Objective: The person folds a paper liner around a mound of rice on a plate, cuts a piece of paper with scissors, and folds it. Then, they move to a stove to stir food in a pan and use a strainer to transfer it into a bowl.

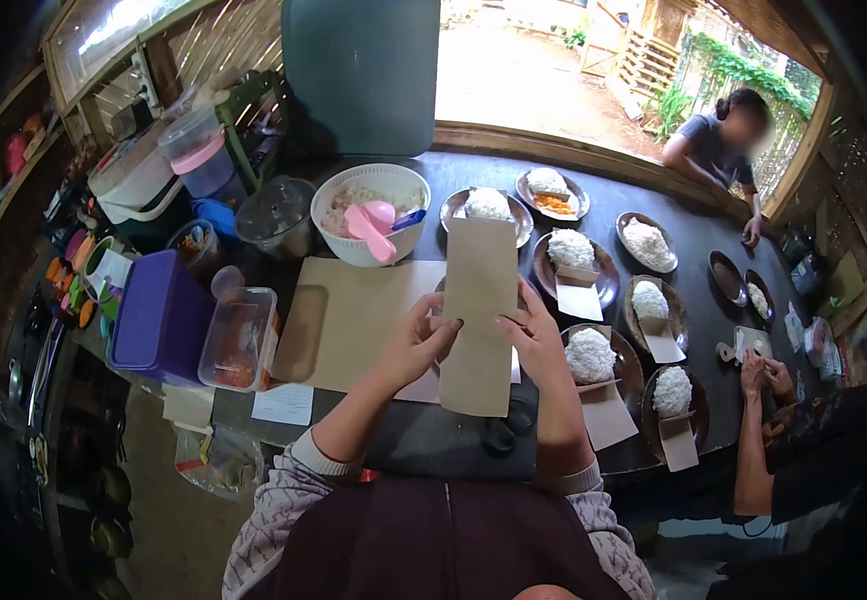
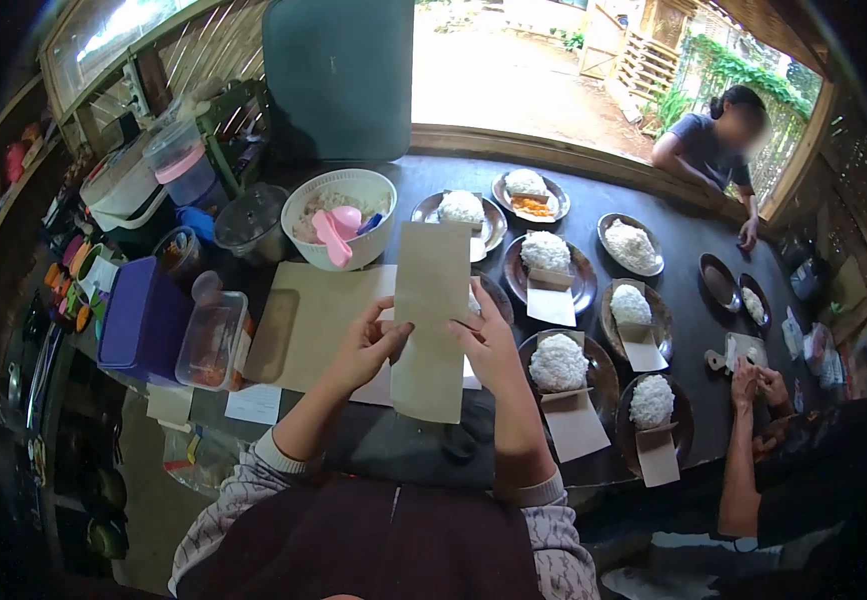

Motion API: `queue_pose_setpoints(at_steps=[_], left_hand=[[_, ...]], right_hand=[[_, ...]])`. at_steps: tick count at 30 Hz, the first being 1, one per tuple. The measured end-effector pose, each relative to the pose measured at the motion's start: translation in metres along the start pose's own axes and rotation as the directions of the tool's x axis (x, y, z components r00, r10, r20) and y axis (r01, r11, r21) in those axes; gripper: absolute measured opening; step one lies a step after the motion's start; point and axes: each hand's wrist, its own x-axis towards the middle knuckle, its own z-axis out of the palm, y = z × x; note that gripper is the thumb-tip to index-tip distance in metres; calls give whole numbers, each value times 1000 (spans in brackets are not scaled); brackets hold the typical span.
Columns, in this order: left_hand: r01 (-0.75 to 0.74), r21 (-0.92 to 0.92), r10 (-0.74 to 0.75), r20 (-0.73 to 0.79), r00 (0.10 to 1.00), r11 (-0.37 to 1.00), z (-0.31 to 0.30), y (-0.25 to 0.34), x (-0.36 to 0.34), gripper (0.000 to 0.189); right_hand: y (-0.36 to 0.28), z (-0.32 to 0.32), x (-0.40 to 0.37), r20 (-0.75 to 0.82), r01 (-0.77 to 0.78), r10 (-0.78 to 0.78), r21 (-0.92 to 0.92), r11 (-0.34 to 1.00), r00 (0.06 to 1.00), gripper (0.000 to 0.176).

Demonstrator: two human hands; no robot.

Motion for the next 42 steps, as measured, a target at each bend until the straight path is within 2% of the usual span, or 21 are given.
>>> queue_pose_setpoints(at_steps=[3, 8, 10, 11, 12, 14, 16, 17, 18, 20, 24, 25, 26, 27, 28, 30, 31, 33, 36, 38, 42], left_hand=[[20, -21, -20, 3, 1000, 1000, -2, -8, 1, 31], [88, 79, -86, -30, 996, 993, -4, -5, 1, 24], [91, 77, -93, 23, 995, 993, -8, -7, 1, 25], [92, 77, -94, 22, 995, 993, -8, -9, 2, 25], [107, 23, -107, -5, 994, 994, -8, -11, 2, 28], [121, -31, -122, -32, 992, 992, -7, -11, 3, 31], [326, -400, -341, 34, 939, 857, -6, -5, 2, 36], [343, -417, -335, 94, 937, 842, -7, -3, 2, 35], [344, -417, -336, 94, 937, 841, -10, -4, 2, 35], [340, 18, -340, 104, 934, 940, -15, -6, 3, 31], [264, -8, -263, 84, 961, 964, -7, -2, 1, 25], [247, -28, -244, 78, 967, 969, -9, -5, 2, 23], [228, -48, -225, 72, 972, 972, -11, -8, 3, 21], [229, -49, -225, 72, 972, 972, -11, -9, 4, 21], [207, -79, -204, 44, 978, 975, -11, -10, 4, 20], [184, -109, -183, 13, 983, 977, -10, -11, 5, 20], [164, -124, -170, -35, 985, 979, -9, -11, 5, 20], [146, -137, -158, -84, 984, 980, -7, -11, 5, 19], [115, -146, -138, -161, 977, 983, -6, -13, 5, 22], [246, -56, -249, -61, 966, 968, -8, -14, 6, 23], [317, 13, -317, 29, 948, 948, -3, -8, 4, 32]], right_hand=[[7, -3, 4, 28, 49, -47, -77, 996, 998, 30], [14, -7, 3, 0, 54, -54, -118, 992, 999, 23], [14, -7, 2, -11, 70, -72, -120, 990, 997, 22], [12, -8, 2, 22, 103, -101, -192, 976, 995, 23], [10, -9, 1, 56, 138, -128, -261, 955, 990, 24], [5, -11, -1, 76, 107, -93, -206, 973, 993, 23], [5, -12, -1, 95, 74, -60, -151, 986, 994, 22], [6, -12, 0, 117, 156, -135, -194, 968, 984, 24], [7, -13, 1, 142, 237, -208, -235, 943, 968, 26], [6, -12, 1, 169, 302, -261, -304, 904, 951, 27], [12, -11, 8, 266, 509, -435, -410, 757, 860, 34], [12, -9, 6, 265, 508, -434, -411, 757, 861, 34], [6, -2, 1, 56, 241, -235, -154, 958, 970, 31], [2, 2, -1, -77, -28, 42, 170, 985, 996, 29], [3, 1, -1, -77, -29, 43, 170, 985, 996, 29], [8, -4, 2, -45, -216, 230, 202, 955, 972, 27], [11, -5, 2, -43, -219, 232, 202, 955, 972, 27], [16, -5, 1, 114, -85, 112, -221, 972, 987, 24], [27, -7, 4, 71, -31, 49, -236, 971, 996, 22], [27, -8, 4, 2, -47, 49, -198, 979, 999, 22], [22, -5, 5, -131, -37, 21, -123, 992, 991, 22]])
